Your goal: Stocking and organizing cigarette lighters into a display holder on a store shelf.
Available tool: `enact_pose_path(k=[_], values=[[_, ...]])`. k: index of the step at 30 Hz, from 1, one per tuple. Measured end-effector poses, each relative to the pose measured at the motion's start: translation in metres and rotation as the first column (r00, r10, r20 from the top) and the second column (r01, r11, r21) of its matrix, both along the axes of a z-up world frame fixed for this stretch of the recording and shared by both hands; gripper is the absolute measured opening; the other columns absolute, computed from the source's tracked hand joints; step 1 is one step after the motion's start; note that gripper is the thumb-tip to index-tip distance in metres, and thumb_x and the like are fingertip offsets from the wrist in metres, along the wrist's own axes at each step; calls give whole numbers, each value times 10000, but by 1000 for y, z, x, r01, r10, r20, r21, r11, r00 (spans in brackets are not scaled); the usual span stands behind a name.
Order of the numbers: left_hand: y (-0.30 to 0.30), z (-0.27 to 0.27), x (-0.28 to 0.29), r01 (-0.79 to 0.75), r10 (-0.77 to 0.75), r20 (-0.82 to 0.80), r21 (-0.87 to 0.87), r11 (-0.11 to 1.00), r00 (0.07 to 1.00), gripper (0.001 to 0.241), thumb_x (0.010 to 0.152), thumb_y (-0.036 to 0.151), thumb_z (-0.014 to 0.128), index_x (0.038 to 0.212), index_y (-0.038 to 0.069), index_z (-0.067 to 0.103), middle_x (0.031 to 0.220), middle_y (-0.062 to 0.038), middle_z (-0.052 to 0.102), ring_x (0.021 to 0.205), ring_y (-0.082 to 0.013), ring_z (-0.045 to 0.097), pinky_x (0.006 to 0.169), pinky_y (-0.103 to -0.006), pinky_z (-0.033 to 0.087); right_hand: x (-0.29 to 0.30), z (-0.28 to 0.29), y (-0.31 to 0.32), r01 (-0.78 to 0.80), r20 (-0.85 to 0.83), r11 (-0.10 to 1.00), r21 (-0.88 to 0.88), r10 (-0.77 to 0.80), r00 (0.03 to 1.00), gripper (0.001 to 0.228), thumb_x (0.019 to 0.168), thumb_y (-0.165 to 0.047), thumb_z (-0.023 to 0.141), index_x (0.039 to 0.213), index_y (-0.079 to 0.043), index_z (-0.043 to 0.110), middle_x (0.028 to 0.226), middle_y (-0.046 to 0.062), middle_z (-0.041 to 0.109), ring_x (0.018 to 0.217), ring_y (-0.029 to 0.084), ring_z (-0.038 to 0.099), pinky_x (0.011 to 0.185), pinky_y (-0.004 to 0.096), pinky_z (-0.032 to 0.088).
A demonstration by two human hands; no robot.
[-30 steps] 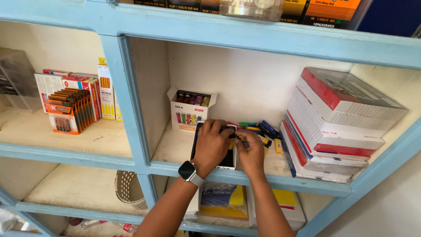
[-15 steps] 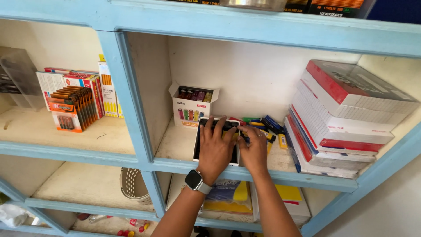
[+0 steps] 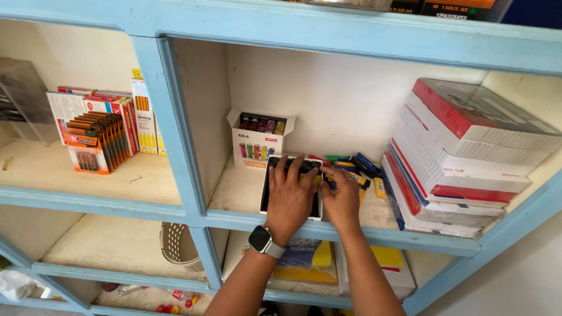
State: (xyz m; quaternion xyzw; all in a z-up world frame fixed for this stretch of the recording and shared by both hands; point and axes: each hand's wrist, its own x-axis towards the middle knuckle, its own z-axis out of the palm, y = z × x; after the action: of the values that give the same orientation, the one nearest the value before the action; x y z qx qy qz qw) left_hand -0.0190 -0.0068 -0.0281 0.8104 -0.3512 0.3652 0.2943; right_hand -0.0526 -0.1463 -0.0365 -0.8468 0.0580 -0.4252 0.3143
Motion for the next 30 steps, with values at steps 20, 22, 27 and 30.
enact_pose_path(k=[20, 22, 27, 30], values=[[6, 6, -7, 23, -17, 78, -83, 996, 997, 364, 887, 197, 707, 1242, 116, 701, 1428, -159, 532, 1357, -431, 428, 1110, -575, 375, -3, -8, -3, -29, 135, 999, 37, 23, 991, 343, 863, -38, 726, 1194, -131, 735, 1122, 93, 720, 996, 277, 696, 761, 354, 546], [7, 6, -8, 28, -22, 77, -86, 996, 997, 381, 858, 180, 713, 1231, 105, 701, 1412, -167, 544, 1340, -432, 439, 1094, -558, 388, -2, -15, -11, -20, 246, 1000, 3, 18, 969, 328, 881, -23, 733, 1196, -117, 731, 1127, 97, 722, 1005, 278, 703, 794, 349, 548], [9, 0, -6, 55, -33, 138, -154, 987, 990, 318, 877, 113, 705, 1195, 111, 712, 1356, -131, 581, 1319, -401, 488, 1101, -517, 417, -29, 3, -49, 47, 96, 981, 190, -67, 993, 319, 915, -12, 645, 1205, -134, 692, 1205, 107, 672, 954, 265, 701, 730, 354, 566], [11, -3, -12, 56, -32, 180, -129, 990, 983, 319, 861, 109, 706, 1180, 98, 711, 1344, -132, 593, 1298, -408, 498, 1072, -523, 428, -41, -11, -91, 147, 141, 988, -36, -141, 980, 354, 870, 75, 609, 1181, -66, 703, 1139, 175, 671, 1010, 347, 668, 875, 410, 528]])
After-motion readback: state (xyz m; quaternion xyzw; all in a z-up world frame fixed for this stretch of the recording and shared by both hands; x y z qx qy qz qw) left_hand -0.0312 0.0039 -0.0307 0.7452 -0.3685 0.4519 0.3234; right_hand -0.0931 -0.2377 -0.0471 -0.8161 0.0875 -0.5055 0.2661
